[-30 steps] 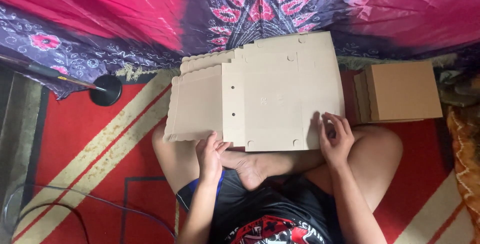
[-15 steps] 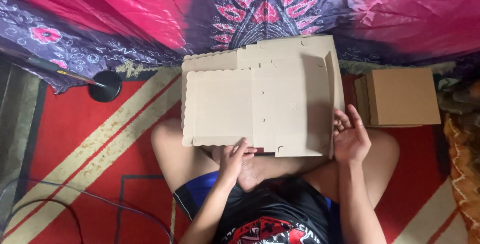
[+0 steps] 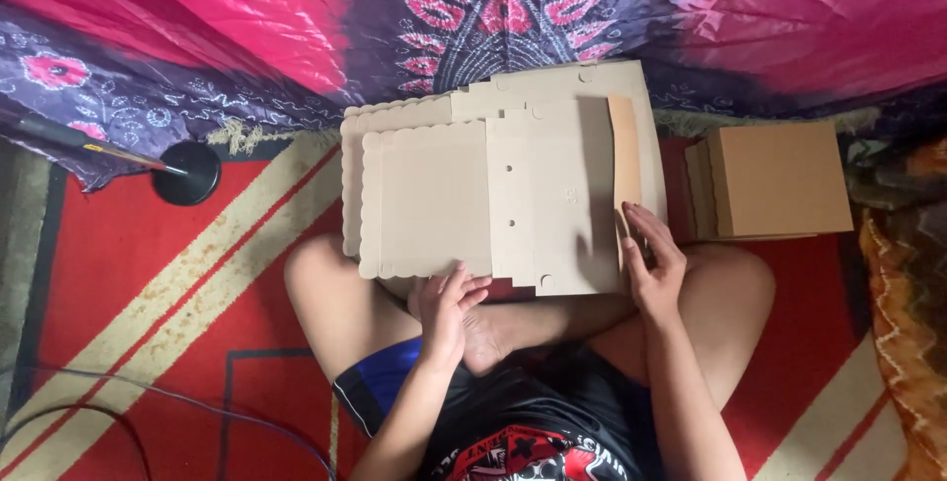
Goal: Assembling cardboard boxes by folding and interlocking tabs, followed by sorting through a stack of flat cardboard sheets.
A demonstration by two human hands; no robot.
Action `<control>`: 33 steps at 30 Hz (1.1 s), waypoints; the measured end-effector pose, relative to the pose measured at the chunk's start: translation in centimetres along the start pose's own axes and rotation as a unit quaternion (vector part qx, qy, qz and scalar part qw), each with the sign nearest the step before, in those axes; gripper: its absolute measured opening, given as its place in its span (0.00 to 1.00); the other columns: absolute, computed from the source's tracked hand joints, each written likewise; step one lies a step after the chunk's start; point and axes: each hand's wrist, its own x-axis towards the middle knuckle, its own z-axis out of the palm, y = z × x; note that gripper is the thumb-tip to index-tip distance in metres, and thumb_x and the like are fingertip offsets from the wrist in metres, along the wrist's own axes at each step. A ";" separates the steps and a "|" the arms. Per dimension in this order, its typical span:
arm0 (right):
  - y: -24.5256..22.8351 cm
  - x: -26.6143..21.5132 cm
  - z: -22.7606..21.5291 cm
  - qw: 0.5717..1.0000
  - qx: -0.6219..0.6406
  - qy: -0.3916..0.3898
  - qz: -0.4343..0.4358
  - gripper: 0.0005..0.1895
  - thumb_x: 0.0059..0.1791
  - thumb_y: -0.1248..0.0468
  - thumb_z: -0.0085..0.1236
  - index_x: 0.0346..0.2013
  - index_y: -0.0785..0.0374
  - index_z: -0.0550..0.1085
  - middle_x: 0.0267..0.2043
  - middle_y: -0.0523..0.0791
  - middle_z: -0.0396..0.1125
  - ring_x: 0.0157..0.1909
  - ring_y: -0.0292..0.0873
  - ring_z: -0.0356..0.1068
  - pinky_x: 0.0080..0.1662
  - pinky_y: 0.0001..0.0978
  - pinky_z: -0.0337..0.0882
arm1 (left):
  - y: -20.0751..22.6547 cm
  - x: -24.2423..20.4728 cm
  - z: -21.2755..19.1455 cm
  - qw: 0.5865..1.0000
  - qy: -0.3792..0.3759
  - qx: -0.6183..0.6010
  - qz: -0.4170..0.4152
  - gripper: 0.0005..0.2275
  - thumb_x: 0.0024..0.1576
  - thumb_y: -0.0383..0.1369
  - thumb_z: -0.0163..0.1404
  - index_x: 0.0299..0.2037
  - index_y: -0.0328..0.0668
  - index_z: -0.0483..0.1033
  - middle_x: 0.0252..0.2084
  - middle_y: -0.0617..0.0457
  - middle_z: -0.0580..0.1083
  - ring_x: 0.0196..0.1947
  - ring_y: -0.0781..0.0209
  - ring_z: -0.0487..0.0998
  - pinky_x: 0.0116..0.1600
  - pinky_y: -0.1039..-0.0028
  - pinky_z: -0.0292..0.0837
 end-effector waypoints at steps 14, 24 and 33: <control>2.5 -0.5 -2.6 0.968 0.159 0.079 0.178 0.37 0.44 0.81 0.43 0.69 0.66 0.65 0.68 0.56 0.63 0.67 0.51 0.64 0.62 0.44 0.69 | 2.4 1.6 -2.8 0.991 0.094 -0.010 0.099 0.11 0.56 0.29 0.60 0.42 0.34 0.72 0.35 0.54 0.65 0.36 0.54 0.80 0.44 0.61 0.82; -0.5 1.0 -3.2 0.694 0.625 0.190 0.302 0.35 0.48 0.59 0.54 0.71 0.65 0.67 0.65 0.59 0.68 0.65 0.60 0.69 0.65 0.59 0.68 | 3.0 0.0 -1.1 0.989 0.104 -0.060 0.093 0.12 0.53 0.25 0.63 0.43 0.35 0.74 0.36 0.52 0.69 0.39 0.59 0.78 0.52 0.55 0.80; 3.1 0.3 -4.0 0.743 0.566 0.169 0.316 0.46 0.36 0.76 0.42 0.73 0.64 0.64 0.65 0.57 0.69 0.65 0.55 0.71 0.68 0.52 0.67 | 3.7 0.7 -1.5 0.988 0.116 -0.088 0.060 0.12 0.56 0.30 0.62 0.42 0.36 0.70 0.40 0.53 0.65 0.47 0.57 0.73 0.59 0.54 0.76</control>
